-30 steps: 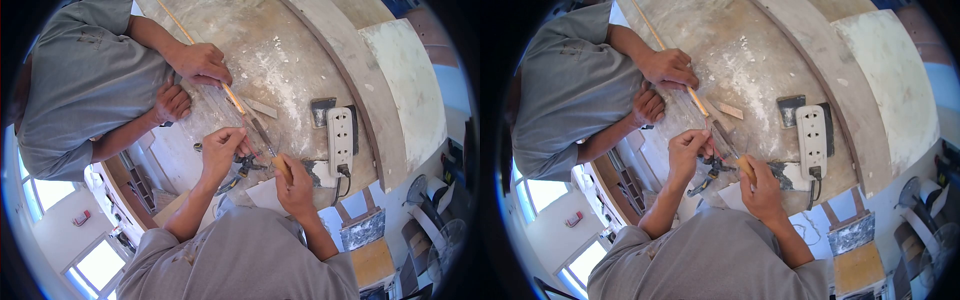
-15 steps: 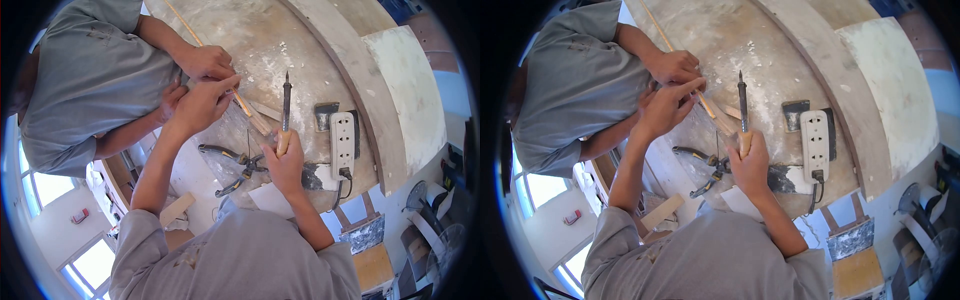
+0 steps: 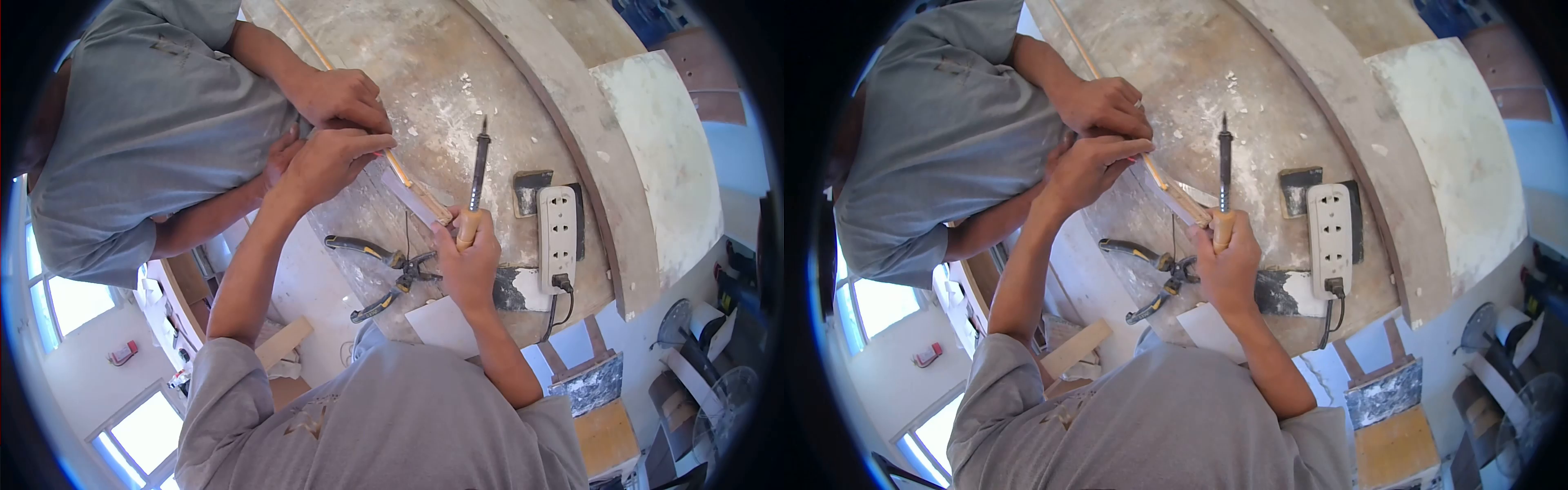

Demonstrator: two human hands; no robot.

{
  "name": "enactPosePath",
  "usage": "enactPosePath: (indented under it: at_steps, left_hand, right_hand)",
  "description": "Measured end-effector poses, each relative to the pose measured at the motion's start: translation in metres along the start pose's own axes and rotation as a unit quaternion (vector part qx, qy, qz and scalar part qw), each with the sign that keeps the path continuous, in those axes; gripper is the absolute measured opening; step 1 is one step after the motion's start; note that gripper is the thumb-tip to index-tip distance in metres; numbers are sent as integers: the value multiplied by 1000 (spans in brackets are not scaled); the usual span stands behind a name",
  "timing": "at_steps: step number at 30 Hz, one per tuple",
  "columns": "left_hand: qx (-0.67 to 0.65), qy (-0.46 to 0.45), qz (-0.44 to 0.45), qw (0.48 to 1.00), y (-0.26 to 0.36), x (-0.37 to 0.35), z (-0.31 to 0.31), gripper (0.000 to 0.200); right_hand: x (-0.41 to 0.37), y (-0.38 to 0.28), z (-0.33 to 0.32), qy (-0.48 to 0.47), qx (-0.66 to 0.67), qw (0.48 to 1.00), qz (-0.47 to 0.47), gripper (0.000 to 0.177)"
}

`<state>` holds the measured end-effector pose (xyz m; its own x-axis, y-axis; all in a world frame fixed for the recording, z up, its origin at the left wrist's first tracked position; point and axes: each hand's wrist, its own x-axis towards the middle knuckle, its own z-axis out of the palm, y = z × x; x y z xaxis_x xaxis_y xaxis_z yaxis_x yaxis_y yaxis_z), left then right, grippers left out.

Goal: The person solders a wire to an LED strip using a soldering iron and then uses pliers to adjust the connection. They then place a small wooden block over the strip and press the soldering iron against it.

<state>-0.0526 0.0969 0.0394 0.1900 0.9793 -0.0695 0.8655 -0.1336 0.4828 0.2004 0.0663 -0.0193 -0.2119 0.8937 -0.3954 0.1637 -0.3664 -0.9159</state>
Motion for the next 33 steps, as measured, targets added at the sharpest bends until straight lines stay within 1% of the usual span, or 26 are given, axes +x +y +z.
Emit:
enactPosePath:
  at_steps: [3, 6, 11, 15, 18, 21, 24, 27, 30, 33]
  left_hand:
    - [17, 23, 21, 999, 1, -3, -2, 33]
    - [10, 34, 25, 999, 2, -5, -5, 34]
    - [5, 47, 14, 999, 11, -8, -14, 36]
    - [-12, 55, 27, 998, 7, -7, -12, 37]
    - [-9, 55, 27, 998, 7, -10, -10, 37]
    - [-7, 56, 27, 998, 5, -12, -5, 36]
    - [-9, 56, 24, 998, 3, -14, -1, 35]
    - [-10, 51, 21, 998, 4, -14, -1, 35]
    - [-8, 54, 28, 998, 7, -13, -5, 36]
    - [-12, 64, 39, 997, 11, -13, -10, 37]
  right_hand:
    - [3, 1, -2, 12, 25, 999, -29, 24]
    - [3, -7, -7, 2, 33, 999, 2, 22]
    - [15, -24, -15, -7, -63, 990, -130, 21]
    - [29, -28, -17, -14, -146, 963, -226, 22]
    - [32, -20, -15, -56, -120, 980, -151, 23]
    - [27, -11, -9, -49, -114, 983, -134, 25]
    - [28, -26, -14, -36, -170, 970, -168, 26]
    - [31, -53, -26, -53, -181, 973, -132, 28]
    - [33, -75, -32, -59, -233, 955, -173, 31]
    - [35, -102, -28, -77, -267, 946, -169, 35]
